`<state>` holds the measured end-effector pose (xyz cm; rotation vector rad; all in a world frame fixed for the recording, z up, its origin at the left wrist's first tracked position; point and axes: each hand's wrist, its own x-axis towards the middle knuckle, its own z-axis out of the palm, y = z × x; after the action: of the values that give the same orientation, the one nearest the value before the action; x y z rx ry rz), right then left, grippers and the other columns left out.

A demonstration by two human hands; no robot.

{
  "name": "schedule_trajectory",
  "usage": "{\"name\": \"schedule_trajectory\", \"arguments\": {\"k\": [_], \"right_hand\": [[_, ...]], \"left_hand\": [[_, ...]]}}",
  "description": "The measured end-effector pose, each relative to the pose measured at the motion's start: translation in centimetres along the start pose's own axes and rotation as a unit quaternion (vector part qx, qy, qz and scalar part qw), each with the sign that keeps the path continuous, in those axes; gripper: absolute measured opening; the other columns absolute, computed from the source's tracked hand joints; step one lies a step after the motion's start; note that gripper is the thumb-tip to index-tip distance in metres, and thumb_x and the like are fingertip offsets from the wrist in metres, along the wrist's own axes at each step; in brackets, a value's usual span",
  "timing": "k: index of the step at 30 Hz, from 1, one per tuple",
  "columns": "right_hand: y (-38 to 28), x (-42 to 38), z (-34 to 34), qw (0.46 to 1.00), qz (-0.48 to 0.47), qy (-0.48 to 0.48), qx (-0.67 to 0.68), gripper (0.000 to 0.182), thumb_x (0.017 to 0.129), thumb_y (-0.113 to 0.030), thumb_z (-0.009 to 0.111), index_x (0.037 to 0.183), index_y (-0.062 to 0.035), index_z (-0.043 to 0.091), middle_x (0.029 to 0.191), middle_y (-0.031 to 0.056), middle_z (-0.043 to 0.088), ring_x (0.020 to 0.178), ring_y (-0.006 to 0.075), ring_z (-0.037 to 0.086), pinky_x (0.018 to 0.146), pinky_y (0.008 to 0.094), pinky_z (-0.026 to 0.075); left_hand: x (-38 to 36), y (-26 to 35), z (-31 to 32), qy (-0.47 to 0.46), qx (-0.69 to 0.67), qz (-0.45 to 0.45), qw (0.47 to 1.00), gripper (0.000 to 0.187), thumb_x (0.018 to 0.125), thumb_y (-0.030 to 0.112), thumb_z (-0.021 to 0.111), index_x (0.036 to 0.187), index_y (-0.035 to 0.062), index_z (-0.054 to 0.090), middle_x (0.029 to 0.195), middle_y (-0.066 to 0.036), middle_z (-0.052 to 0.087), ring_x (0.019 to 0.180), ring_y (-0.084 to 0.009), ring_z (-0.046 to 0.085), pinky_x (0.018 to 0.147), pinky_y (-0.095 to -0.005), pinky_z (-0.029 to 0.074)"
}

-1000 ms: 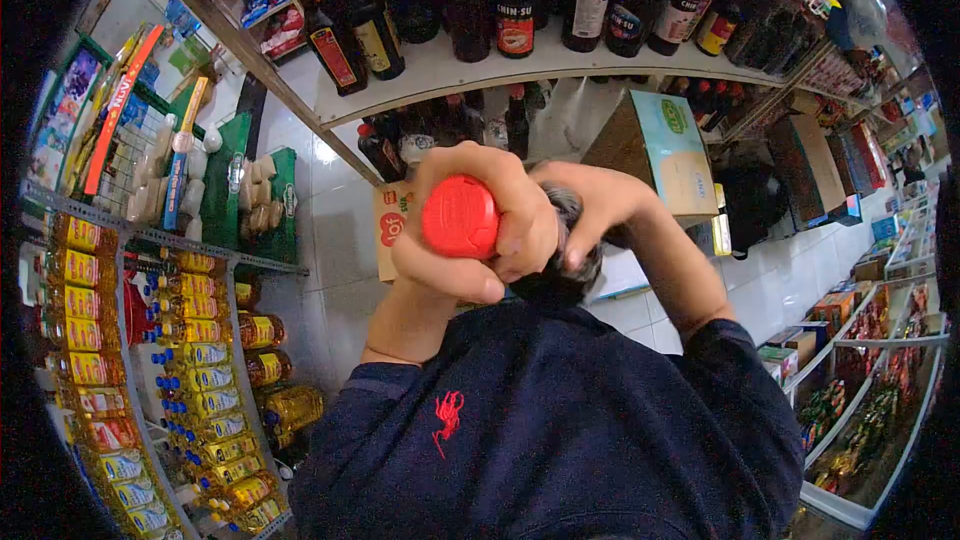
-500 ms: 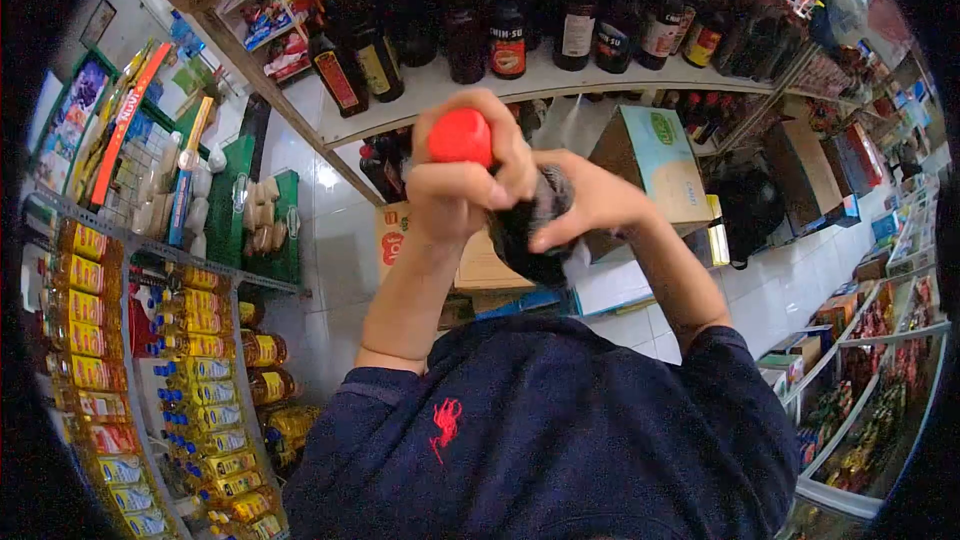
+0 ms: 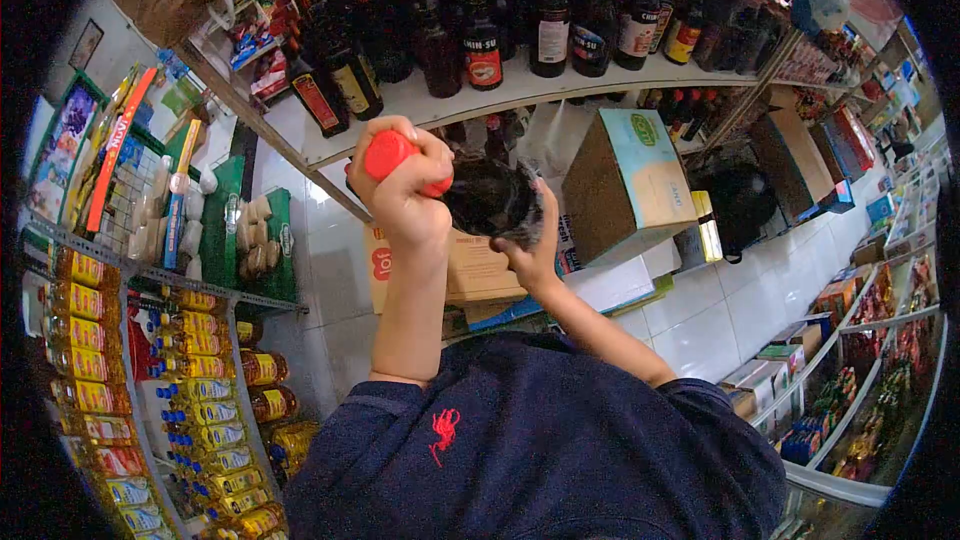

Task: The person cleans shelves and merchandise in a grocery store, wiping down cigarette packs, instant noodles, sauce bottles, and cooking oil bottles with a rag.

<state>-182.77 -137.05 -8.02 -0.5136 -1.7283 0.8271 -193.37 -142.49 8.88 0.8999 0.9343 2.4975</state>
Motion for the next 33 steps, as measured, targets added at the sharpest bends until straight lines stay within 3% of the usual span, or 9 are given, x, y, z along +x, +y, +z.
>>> {"name": "schedule_trajectory", "arguments": {"k": [3, 7, 14, 19, 21, 22, 27, 31, 33], "right_hand": [[1.0, -0.2, -0.1, 0.966, 0.146, 0.063, 0.204, 0.061, 0.073, -0.032, 0.06, 0.118, 0.0022, 0.038, 0.114, 0.0124, 0.045, 0.108, 0.0239, 0.041, 0.093, 0.0336, 0.031], [5.0, 0.2, -1.4, 0.784, 0.423, 0.091, 0.446, 0.033, 0.084, -0.025, 0.047, 0.106, -0.0005, 0.049, 0.097, 0.009, 0.058, 0.087, 0.0206, 0.057, 0.079, 0.0335, 0.045], [4.2, 3.4, -3.0, 0.659, 0.444, -0.036, 0.606, 0.032, 0.085, -0.023, 0.042, 0.11, -0.0034, 0.048, 0.104, 0.0104, 0.056, 0.092, 0.0246, 0.055, 0.085, 0.0344, 0.043], [5.3, -0.5, -1.6, 0.854, 0.273, -0.193, 0.398, 0.039, 0.085, -0.026, 0.042, 0.117, -0.003, 0.045, 0.115, 0.0116, 0.05, 0.105, 0.0246, 0.048, 0.093, 0.0385, 0.037], [3.9, -1.6, -1.9, 0.504, 0.511, -0.055, 0.694, 0.04, 0.086, -0.026, 0.04, 0.118, -0.0034, 0.044, 0.119, 0.0121, 0.046, 0.11, 0.0266, 0.043, 0.095, 0.0411, 0.033], [4.5, -2.1, -1.5, 0.559, 0.503, -0.038, 0.658, 0.04, 0.086, -0.028, 0.039, 0.117, -0.0035, 0.045, 0.12, 0.0128, 0.046, 0.111, 0.0288, 0.041, 0.095, 0.0428, 0.033], [5.2, -2.5, -3.2, 0.552, 0.515, -0.036, 0.655, 0.035, 0.085, -0.024, 0.04, 0.112, -0.0025, 0.048, 0.115, 0.0131, 0.05, 0.107, 0.0274, 0.046, 0.093, 0.0424, 0.036], [7.9, -3.2, -3.7, 0.646, 0.609, -0.108, 0.448, 0.027, 0.085, -0.016, 0.043, 0.106, -0.0008, 0.049, 0.102, 0.0114, 0.056, 0.088, 0.0235, 0.057, 0.079, 0.0369, 0.047], [7.6, -3.4, -3.9, 0.762, 0.576, -0.057, 0.29, 0.024, 0.083, -0.009, 0.047, 0.105, -0.0003, 0.049, 0.097, 0.0106, 0.057, 0.084, 0.0203, 0.058, 0.072, 0.0334, 0.049]], "left_hand": [[-0.4, 1.0, -0.1, -0.023, -0.037, -0.001, 0.999, 0.025, 0.047, -0.001, 0.047, 0.071, 0.0008, 0.044, 0.05, -0.007, 0.042, 0.042, -0.0144, 0.04, 0.045, -0.0252, 0.036], [-0.7, 2.1, -0.7, -0.091, -0.097, -0.03, 0.991, 0.028, 0.041, -0.001, 0.047, 0.069, 0.0012, 0.041, 0.051, -0.008, 0.042, 0.04, -0.0169, 0.039, 0.043, -0.0276, 0.036], [0.9, 2.3, -1.6, -0.226, -0.151, -0.057, 0.961, 0.031, 0.047, 0.009, 0.049, 0.075, 0.0062, 0.038, 0.047, -0.005, 0.035, 0.041, -0.0168, 0.035, 0.048, -0.0304, 0.033], [2.6, 0.4, -2.8, -0.287, -0.226, -0.081, 0.927, 0.027, 0.05, 0.008, 0.051, 0.074, 0.0058, 0.038, 0.047, -0.004, 0.037, 0.039, -0.0164, 0.036, 0.048, -0.0307, 0.037], [2.5, -0.5, -3.3, -0.316, -0.201, -0.069, 0.925, 0.025, 0.05, 0.007, 0.051, 0.072, 0.0058, 0.038, 0.046, -0.004, 0.037, 0.037, -0.0164, 0.034, 0.045, -0.0302, 0.036], [2.3, -1.0, -3.4, -0.299, -0.189, -0.073, 0.933, 0.024, 0.049, 0.007, 0.052, 0.07, 0.0052, 0.039, 0.045, -0.005, 0.039, 0.035, -0.0165, 0.035, 0.042, -0.0299, 0.035], [0.3, -2.7, -3.5, -0.327, -0.083, -0.102, 0.936, 0.024, 0.04, -0.001, 0.054, 0.064, -0.0012, 0.047, 0.048, -0.007, 0.046, 0.042, -0.0147, 0.044, 0.043, -0.0247, 0.037], [-0.2, -4.7, -4.9, -0.234, -0.059, -0.146, 0.96, 0.023, 0.042, 0.0, 0.054, 0.063, -0.0007, 0.047, 0.049, -0.005, 0.046, 0.043, -0.0134, 0.046, 0.043, -0.0239, 0.037], [-1.0, -6.1, -6.2, -0.189, -0.045, -0.17, 0.966, 0.022, 0.043, 0.0, 0.055, 0.064, -0.0004, 0.047, 0.05, -0.005, 0.046, 0.044, -0.013, 0.046, 0.043, -0.0235, 0.037]]}}
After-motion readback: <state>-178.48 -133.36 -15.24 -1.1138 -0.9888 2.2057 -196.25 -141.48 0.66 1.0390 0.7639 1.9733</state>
